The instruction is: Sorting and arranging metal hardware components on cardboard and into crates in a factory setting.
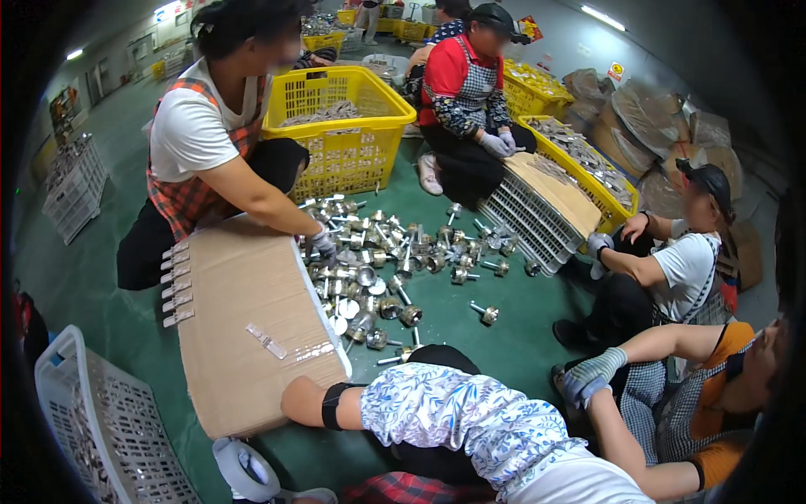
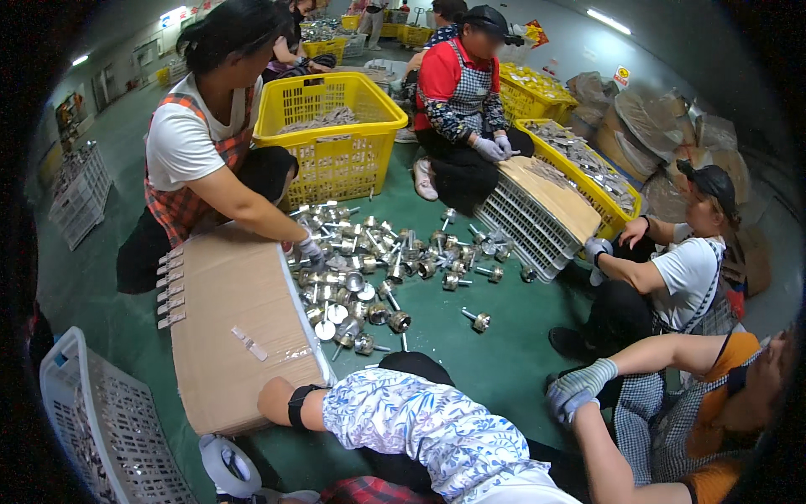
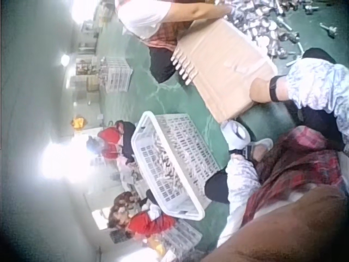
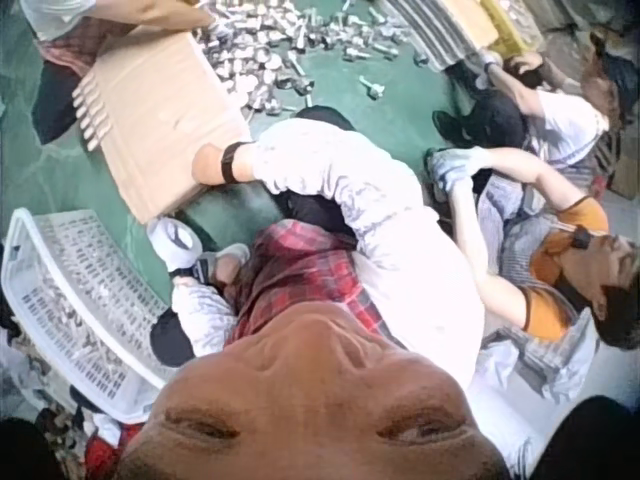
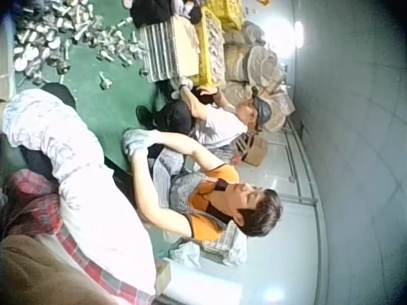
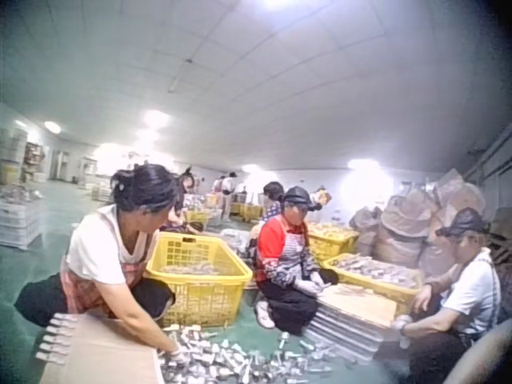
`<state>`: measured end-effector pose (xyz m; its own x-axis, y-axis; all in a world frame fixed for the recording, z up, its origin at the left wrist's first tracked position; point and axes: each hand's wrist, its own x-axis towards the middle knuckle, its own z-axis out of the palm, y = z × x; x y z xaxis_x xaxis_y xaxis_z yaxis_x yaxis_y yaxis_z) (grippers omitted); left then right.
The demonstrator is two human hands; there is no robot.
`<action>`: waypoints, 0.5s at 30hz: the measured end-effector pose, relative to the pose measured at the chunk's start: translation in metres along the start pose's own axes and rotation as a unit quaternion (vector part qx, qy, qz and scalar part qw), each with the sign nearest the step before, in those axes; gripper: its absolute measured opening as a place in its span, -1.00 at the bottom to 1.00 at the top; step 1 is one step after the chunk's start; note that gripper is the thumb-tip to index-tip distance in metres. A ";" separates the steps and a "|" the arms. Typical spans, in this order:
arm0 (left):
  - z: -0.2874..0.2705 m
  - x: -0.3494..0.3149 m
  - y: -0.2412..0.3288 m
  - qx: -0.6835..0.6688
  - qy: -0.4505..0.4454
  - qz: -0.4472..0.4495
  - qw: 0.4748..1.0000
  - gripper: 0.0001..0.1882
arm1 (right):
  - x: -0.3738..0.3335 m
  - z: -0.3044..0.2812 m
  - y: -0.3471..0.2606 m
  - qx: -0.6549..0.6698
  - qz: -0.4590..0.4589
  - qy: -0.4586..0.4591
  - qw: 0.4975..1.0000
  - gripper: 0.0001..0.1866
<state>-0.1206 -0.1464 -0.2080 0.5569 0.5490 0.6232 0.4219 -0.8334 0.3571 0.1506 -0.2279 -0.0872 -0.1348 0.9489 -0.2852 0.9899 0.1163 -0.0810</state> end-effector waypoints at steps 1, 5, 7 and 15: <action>-0.009 0.005 0.006 0.004 -0.006 -0.006 1.000 -0.88 | 0.003 0.000 -0.004 -0.005 -0.015 0.022 1.000 -0.83; -0.027 0.014 0.016 0.007 -0.010 -0.016 1.000 -0.88 | 0.010 0.003 -0.010 -0.006 -0.039 0.059 0.997 -0.83; -0.031 0.017 0.019 0.007 -0.011 -0.021 1.000 -0.88 | 0.011 -0.002 -0.013 -0.005 -0.035 0.028 0.999 -0.83; -0.035 0.023 0.026 0.002 -0.017 -0.026 1.000 -0.87 | 0.014 0.000 -0.013 -0.001 -0.032 0.000 0.999 -0.82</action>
<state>-0.1219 -0.1579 -0.1601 0.5578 0.5937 0.5800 0.4539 -0.8033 0.3857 0.1358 -0.2164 -0.0899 -0.1972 0.9395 -0.2800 0.9795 0.1767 -0.0967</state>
